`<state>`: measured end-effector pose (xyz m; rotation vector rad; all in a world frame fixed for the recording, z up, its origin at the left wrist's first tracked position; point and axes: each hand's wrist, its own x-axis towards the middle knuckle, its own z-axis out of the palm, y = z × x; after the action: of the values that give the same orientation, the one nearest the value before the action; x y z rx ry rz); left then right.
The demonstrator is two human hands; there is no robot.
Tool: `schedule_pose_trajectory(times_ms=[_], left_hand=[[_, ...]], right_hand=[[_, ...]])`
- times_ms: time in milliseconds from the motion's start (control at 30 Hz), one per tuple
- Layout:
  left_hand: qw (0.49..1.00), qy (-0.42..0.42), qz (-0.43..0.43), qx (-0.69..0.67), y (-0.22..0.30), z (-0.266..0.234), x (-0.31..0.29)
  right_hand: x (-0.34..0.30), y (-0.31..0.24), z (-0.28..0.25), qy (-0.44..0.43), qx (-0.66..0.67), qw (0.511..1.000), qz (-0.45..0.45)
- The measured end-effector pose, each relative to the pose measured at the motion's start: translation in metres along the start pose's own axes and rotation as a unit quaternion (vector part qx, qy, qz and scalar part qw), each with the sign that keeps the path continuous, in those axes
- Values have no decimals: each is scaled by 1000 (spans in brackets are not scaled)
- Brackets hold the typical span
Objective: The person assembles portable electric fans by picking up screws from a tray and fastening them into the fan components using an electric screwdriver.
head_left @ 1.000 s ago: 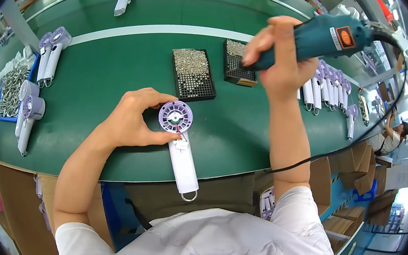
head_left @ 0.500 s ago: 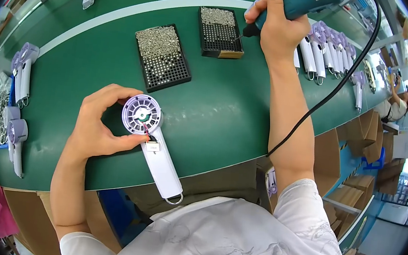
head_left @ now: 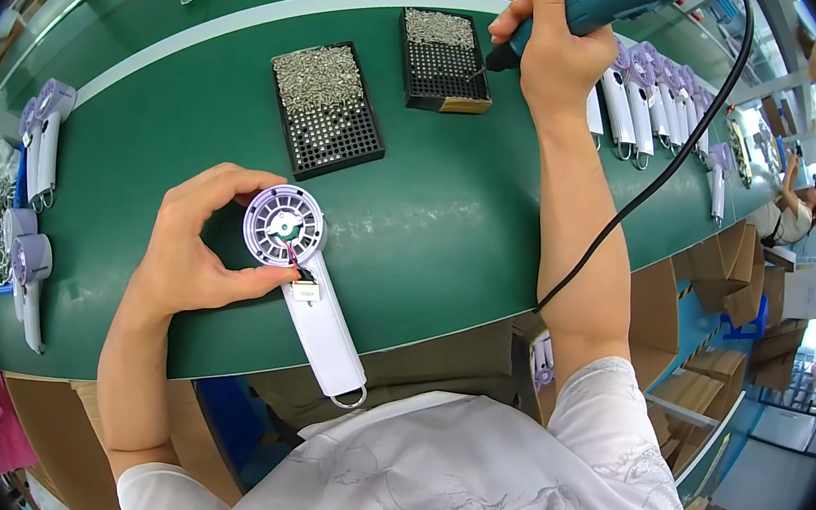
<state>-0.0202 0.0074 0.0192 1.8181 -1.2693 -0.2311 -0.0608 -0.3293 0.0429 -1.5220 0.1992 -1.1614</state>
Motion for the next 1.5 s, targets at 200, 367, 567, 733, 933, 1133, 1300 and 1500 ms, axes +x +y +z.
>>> schedule_pose_trajectory(times_ms=[200,367,567,733,933,1133,1300,1500], left_hand=[[1000,1,0,2,1,0,1],[1000,4,-3,5,1,0,1],[1000,2,-2,6,1,0,1],[1000,5,0,3,1,0,-1],[999,-10,-31,-4,2,0,0],[999,-9,-35,-6,4,-1,0],[1000,-1,2,4,2,-1,2],[1000,9,2,4,0,1,1]], right_hand=[[2,4,-2,-13,-11,1000,-9],[2,4,0,-5,7,1000,7],[1,6,-3,-17,1,1000,4],[-2,2,3,-11,7,1000,-6],[0,5,-1,-9,5,1000,-9],[-1,2,4,-16,8,1000,-12],[1,5,2,-54,-1,998,-24],[0,3,3,-31,-1,999,-32]])
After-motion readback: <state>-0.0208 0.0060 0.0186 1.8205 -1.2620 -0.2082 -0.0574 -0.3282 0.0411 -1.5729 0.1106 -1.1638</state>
